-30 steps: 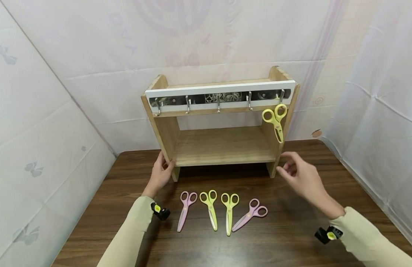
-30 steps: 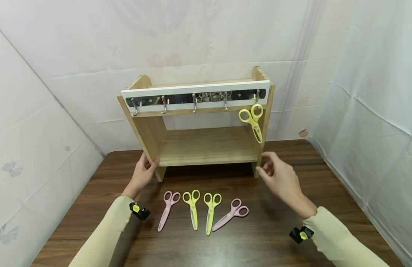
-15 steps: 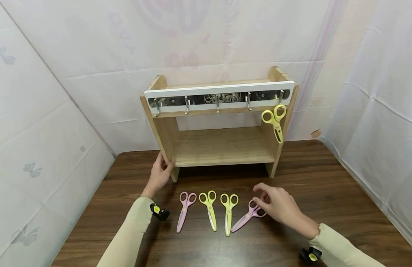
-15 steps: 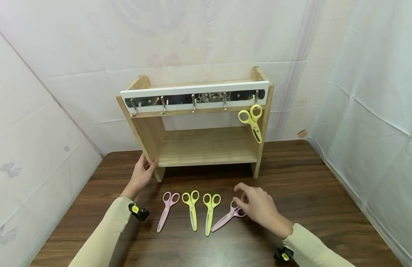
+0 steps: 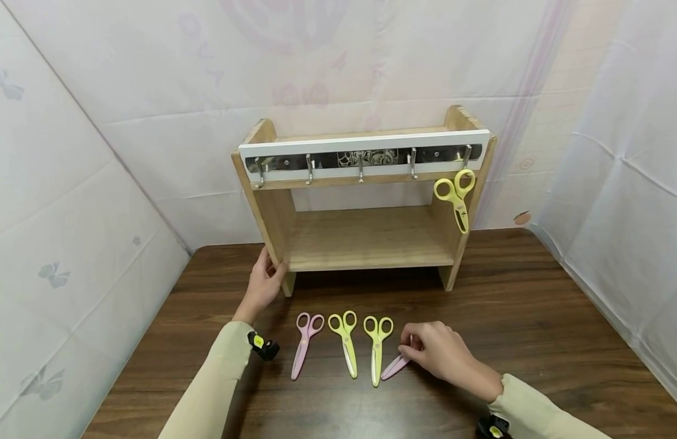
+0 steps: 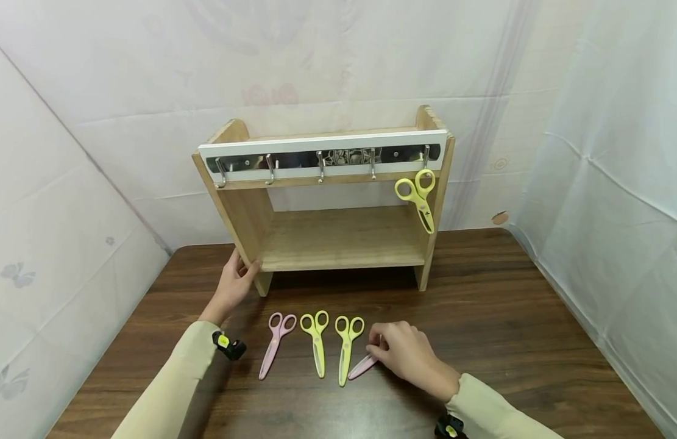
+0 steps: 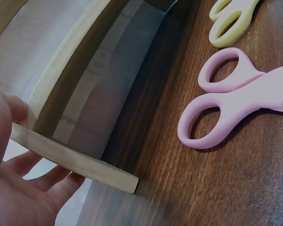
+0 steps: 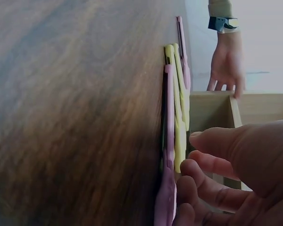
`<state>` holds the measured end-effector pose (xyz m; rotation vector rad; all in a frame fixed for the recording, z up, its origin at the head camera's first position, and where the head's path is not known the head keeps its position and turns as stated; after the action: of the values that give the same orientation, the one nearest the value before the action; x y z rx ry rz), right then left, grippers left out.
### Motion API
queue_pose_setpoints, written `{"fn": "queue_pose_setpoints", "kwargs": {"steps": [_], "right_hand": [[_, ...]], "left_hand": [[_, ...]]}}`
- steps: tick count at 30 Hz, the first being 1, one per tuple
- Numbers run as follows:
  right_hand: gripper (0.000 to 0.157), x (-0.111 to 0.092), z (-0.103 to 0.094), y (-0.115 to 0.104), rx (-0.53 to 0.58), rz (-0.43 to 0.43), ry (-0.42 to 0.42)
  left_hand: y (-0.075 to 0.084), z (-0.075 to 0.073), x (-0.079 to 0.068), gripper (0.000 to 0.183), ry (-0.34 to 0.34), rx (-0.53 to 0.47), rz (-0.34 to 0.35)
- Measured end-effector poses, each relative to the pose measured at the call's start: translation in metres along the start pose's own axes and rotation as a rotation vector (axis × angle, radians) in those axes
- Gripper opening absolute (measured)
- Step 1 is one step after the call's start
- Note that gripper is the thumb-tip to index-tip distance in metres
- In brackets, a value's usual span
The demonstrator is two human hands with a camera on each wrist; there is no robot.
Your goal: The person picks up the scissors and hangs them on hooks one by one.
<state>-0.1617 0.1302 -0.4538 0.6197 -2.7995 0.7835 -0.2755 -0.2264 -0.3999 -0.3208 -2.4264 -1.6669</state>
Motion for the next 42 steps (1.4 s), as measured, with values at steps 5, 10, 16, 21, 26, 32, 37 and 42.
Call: {"fn": "queue_pose_setpoints", "kwargs": {"steps": [5, 10, 16, 21, 26, 32, 37, 42], "right_hand": [[0.023, -0.002, 0.005, 0.001, -0.021, -0.001, -0.032], [0.022, -0.003, 0.006, 0.0, -0.047, -0.001, -0.06], [0.023, -0.003, 0.003, 0.002, -0.072, -0.026, -0.08], [0.024, -0.004, -0.003, 0.005, -0.103, -0.043, -0.098], [0.021, -0.006, -0.012, 0.008, -0.147, -0.056, -0.1], [0.023, -0.007, -0.016, 0.013, -0.16, -0.099, -0.066], [0.026, -0.009, -0.017, 0.017, -0.148, -0.137, -0.061], [0.026, -0.009, -0.02, 0.019, -0.134, -0.153, -0.071]], "left_hand": [[0.004, 0.0, -0.002, 0.059, -0.007, -0.007, -0.006], [0.004, 0.0, 0.0, 0.058, 0.002, -0.013, 0.01], [0.004, 0.001, 0.0, 0.059, 0.006, -0.006, 0.006], [0.003, 0.001, -0.001, 0.059, -0.001, -0.001, 0.0], [0.004, 0.0, -0.001, 0.058, 0.005, 0.004, 0.007], [0.004, 0.001, -0.001, 0.057, 0.004, 0.002, 0.009], [0.003, 0.001, -0.001, 0.058, 0.005, 0.005, 0.004], [0.004, 0.001, -0.001, 0.058, 0.004, 0.006, -0.003]]}}
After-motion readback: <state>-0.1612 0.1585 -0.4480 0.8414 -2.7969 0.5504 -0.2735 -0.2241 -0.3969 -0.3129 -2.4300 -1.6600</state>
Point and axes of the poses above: each hand's wrist, its own x-axis towards the middle knuckle, its own z-axis out of the palm, y = z × x, the point moved 2 cm from there along x, towards the middle knuckle, and after that the axes turned 1 degree about y, right-handed, at the moved point
